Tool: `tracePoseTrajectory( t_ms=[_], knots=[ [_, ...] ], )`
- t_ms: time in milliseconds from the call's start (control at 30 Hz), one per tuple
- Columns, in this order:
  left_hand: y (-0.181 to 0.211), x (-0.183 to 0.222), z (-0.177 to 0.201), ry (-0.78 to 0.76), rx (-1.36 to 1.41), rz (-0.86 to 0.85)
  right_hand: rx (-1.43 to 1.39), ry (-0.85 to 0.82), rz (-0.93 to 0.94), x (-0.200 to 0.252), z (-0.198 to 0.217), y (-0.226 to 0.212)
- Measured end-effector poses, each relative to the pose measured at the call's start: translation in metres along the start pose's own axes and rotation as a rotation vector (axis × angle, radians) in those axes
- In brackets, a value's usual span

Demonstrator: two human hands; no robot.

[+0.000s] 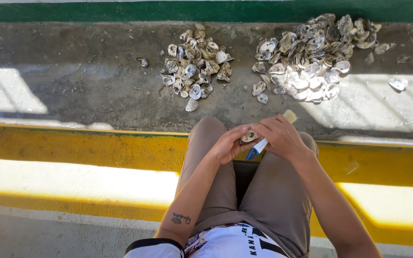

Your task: Cleaning empty oyster shells using a small brush.

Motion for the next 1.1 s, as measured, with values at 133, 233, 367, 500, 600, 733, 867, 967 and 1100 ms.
tracePoseTrajectory(
  t_ms=[133, 233, 367, 500, 600, 733, 867, 967, 1100],
  knots=[
    [-0.001, 0.008, -0.003, -0.085, 0.033, -0.02, -0.012, 0.079, -0.174, 0.024, 0.009, -0.025],
    [0.007, 0.011, -0.01, -0.168, 0.225, -0.057, -0.153, 0.189, -0.526, 0.048, 0.011, -0.021],
    [0.025, 0.017, -0.028, -0.171, 0.303, -0.15, -0.296, 0.715, -0.455, 0.09, -0.002, -0.005],
    [0.034, 0.011, -0.04, -0.153, 0.256, -0.246, -0.851, 1.035, -0.689, 0.108, -0.009, -0.002],
    [0.034, 0.004, -0.048, -0.148, 0.335, -0.283, -0.95, 1.096, -0.778, 0.092, 0.009, -0.024],
    [0.035, 0.005, -0.067, -0.092, 0.342, -0.305, -1.173, 1.042, -0.52, 0.091, 0.028, -0.049],
    [0.045, 0.002, -0.088, -0.084, 0.333, -0.323, -1.307, 1.025, -0.407, 0.082, 0.041, -0.065],
    [0.038, 0.005, -0.088, -0.046, 0.232, -0.325, -1.258, 0.899, -0.388, 0.074, 0.041, -0.083],
    [0.036, 0.004, -0.086, -0.083, 0.155, -0.289, -1.047, 0.717, -0.401, 0.055, 0.046, -0.094]
  ],
)
Point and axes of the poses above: each hand's wrist, its own x-axis away from the middle knuckle, its own z-axis out of the back of the hand, y = z × x, the point moved 2 cm from there along -x, towards the middle knuckle, and after that the axes turned 6 degrees about -y, right-handed, at the moved point
